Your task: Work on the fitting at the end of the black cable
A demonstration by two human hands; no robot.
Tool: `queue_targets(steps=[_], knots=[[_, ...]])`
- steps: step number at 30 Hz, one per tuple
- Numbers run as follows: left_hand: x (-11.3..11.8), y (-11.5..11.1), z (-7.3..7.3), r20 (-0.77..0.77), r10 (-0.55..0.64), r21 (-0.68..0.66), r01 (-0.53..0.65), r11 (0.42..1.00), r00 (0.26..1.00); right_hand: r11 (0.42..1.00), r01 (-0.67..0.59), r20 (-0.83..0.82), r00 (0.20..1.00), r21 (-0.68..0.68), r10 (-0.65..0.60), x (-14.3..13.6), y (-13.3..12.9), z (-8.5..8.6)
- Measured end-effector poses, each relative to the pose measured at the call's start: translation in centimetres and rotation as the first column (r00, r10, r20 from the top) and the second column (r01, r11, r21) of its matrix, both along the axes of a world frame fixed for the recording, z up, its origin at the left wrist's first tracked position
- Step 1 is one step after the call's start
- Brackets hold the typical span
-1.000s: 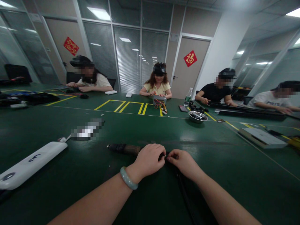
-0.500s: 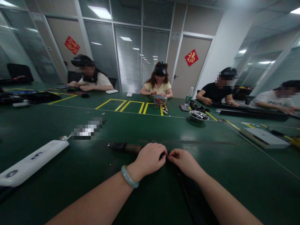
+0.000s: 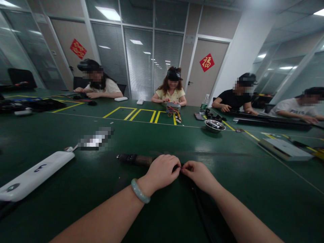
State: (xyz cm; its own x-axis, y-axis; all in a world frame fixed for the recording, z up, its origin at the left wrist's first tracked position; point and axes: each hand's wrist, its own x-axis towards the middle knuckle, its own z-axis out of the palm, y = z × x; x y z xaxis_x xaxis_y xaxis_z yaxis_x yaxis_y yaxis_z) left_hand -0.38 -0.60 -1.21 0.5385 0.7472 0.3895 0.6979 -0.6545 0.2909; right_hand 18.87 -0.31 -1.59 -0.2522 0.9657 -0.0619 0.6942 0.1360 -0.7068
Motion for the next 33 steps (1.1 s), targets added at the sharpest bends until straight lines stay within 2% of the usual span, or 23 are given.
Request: queue_targets(steps=[33], knots=[[-0.09, 0.07, -0.23, 0.019, 0.009, 0.004, -0.009, 1.000, 1.000, 1.000, -0.004, -0.011, 1.000, -0.022, 0.003, 0.17, 0.06, -0.25]])
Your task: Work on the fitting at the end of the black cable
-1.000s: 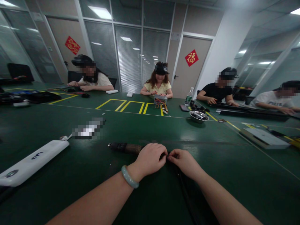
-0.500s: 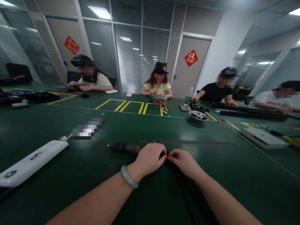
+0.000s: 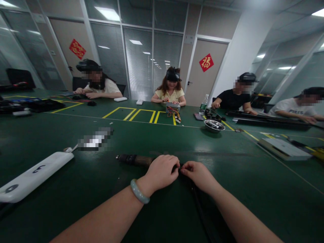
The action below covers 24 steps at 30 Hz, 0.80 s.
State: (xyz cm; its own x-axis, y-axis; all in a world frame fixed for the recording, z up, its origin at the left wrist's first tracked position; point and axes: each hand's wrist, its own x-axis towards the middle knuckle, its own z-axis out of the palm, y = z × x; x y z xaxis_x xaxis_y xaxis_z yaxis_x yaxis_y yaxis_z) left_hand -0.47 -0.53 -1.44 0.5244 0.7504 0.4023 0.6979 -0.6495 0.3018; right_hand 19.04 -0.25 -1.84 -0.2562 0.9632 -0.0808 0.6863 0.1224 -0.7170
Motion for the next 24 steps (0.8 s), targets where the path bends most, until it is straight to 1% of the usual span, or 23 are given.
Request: queue_targets(steps=[10, 16, 24], knots=[[0.14, -0.08, 0.19, -0.009, 0.002, 0.001, -0.002, 1.000, 1.000, 1.000, -0.006, 0.012, 1.000, 0.024, 0.006, 0.00, 0.04, 0.16], [0.15, -0.14, 0.14, -0.004, 0.016, -0.001, -0.016, 1.000, 1.000, 1.000, -0.009, -0.011, 1.000, 0.026, 0.009, 0.03, 0.12, -0.16], [0.08, 0.05, 0.13, -0.016, -0.008, 0.000, 0.008, 1.000, 1.000, 1.000, -0.004, 0.005, 1.000, 0.030, 0.004, -0.07, 0.08, 0.07]])
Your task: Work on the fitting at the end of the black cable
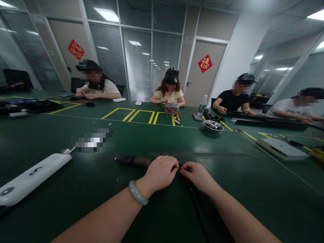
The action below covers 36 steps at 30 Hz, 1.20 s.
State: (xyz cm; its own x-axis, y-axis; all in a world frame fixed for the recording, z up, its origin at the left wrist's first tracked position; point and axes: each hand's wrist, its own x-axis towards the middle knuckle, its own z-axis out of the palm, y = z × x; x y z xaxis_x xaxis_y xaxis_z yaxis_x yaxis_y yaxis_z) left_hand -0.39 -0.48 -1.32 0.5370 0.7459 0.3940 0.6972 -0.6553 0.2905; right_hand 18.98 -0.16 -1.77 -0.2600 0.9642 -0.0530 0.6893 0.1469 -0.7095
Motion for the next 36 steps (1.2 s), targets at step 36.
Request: queue_targets(steps=[36], knots=[[0.10, -0.07, 0.17, 0.031, 0.004, -0.003, -0.004, 1.000, 1.000, 1.000, 0.021, -0.015, 1.000, -0.006, -0.021, 0.17, 0.06, -0.19]])
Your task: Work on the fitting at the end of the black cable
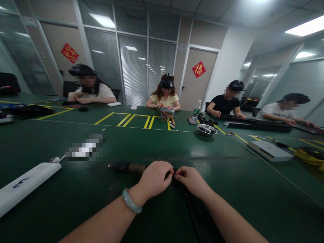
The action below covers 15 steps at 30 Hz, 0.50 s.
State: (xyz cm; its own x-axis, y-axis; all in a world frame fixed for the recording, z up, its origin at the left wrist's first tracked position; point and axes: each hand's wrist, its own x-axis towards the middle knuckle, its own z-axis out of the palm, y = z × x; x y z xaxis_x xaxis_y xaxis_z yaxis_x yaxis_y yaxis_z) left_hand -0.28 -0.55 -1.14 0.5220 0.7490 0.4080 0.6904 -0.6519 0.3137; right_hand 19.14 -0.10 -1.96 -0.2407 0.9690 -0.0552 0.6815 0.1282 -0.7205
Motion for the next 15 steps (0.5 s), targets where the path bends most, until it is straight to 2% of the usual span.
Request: queue_targets(steps=[6, 15], knots=[[0.00, 0.05, -0.03, 0.001, 0.044, -0.003, -0.044, 0.999, 0.999, 1.000, -0.013, -0.017, 1.000, 0.016, 0.013, 0.02, 0.13, -0.34], [-0.03, 0.09, -0.15, 0.001, 0.022, -0.008, -0.022, 1.000, 1.000, 1.000, -0.005, 0.001, 1.000, 0.000, 0.005, -0.12, -0.02, 0.16]])
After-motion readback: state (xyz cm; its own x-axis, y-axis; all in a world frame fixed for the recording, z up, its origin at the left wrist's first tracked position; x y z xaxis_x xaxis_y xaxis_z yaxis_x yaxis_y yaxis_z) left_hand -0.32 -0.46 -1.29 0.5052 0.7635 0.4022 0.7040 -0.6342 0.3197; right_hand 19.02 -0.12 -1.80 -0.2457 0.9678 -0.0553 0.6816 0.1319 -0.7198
